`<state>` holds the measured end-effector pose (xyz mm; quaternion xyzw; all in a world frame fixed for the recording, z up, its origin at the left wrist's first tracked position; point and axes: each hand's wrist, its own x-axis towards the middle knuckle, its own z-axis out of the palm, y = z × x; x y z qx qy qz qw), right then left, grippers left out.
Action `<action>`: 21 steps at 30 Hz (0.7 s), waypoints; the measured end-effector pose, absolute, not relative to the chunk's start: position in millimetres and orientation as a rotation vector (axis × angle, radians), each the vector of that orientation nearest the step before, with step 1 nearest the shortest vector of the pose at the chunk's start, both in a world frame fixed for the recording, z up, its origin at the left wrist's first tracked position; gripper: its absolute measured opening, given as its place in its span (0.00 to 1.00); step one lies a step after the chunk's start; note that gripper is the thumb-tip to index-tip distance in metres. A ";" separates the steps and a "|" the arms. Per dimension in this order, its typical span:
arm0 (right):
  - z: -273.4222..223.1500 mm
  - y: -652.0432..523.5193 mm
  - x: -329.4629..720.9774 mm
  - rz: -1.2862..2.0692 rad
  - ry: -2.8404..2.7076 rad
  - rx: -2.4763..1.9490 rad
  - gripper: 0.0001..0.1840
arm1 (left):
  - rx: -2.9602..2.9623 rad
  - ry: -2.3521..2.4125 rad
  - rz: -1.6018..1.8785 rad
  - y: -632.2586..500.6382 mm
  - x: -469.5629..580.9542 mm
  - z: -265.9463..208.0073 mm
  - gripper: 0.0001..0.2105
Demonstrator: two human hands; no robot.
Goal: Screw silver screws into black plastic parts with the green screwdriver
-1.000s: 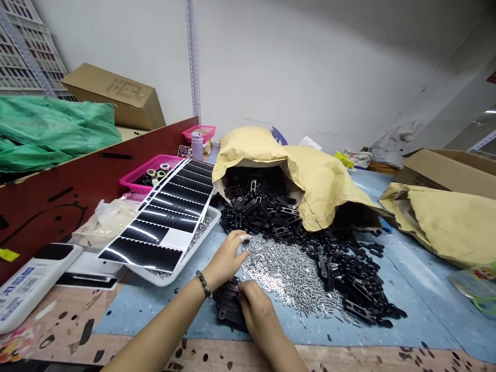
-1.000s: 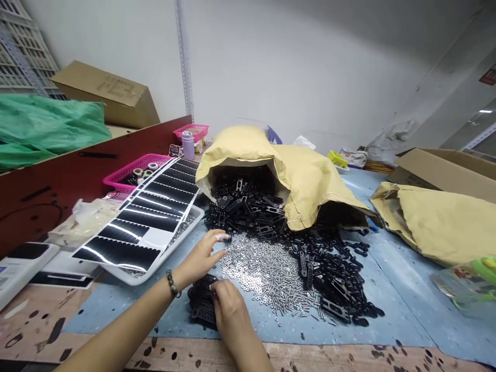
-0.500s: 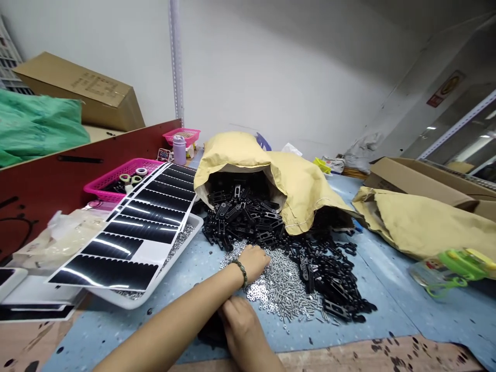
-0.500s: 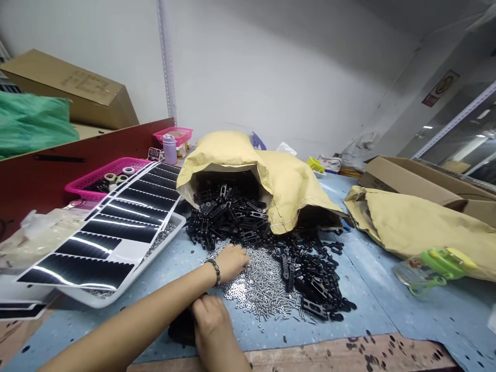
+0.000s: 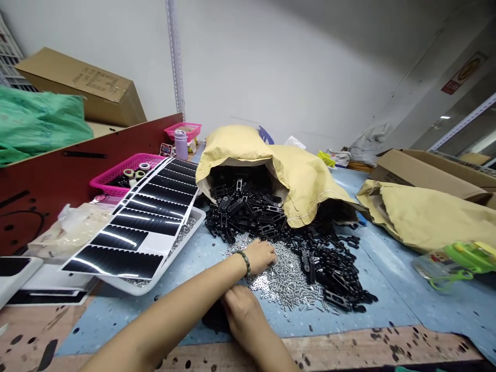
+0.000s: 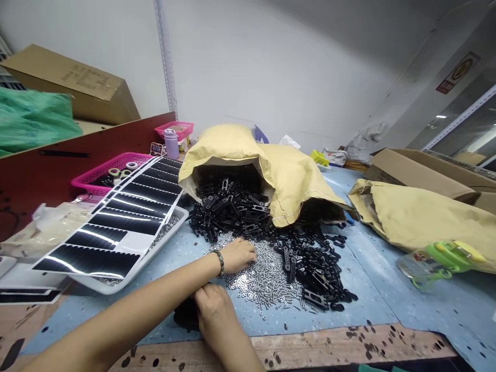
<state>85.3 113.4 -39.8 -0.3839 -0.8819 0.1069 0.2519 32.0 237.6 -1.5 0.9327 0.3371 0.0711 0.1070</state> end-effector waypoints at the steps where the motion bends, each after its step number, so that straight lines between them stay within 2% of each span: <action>1: -38.5 112.6 85.9 0.292 -2.399 -1.064 0.14 | 2.740 0.973 0.214 238.4 35.0 -2.6 0.10; 7: -34.4 110.6 84.8 0.292 -2.410 -1.099 0.13 | 2.550 1.023 0.411 245.9 30.3 -2.2 0.11; 12: -30.0 115.0 85.1 0.433 -2.366 -1.065 0.14 | 2.213 1.145 0.689 238.3 4.9 8.3 0.09; 21: -26.9 115.6 84.4 0.689 -2.130 -1.195 0.09 | 1.658 1.229 1.107 155.6 -78.5 25.0 0.08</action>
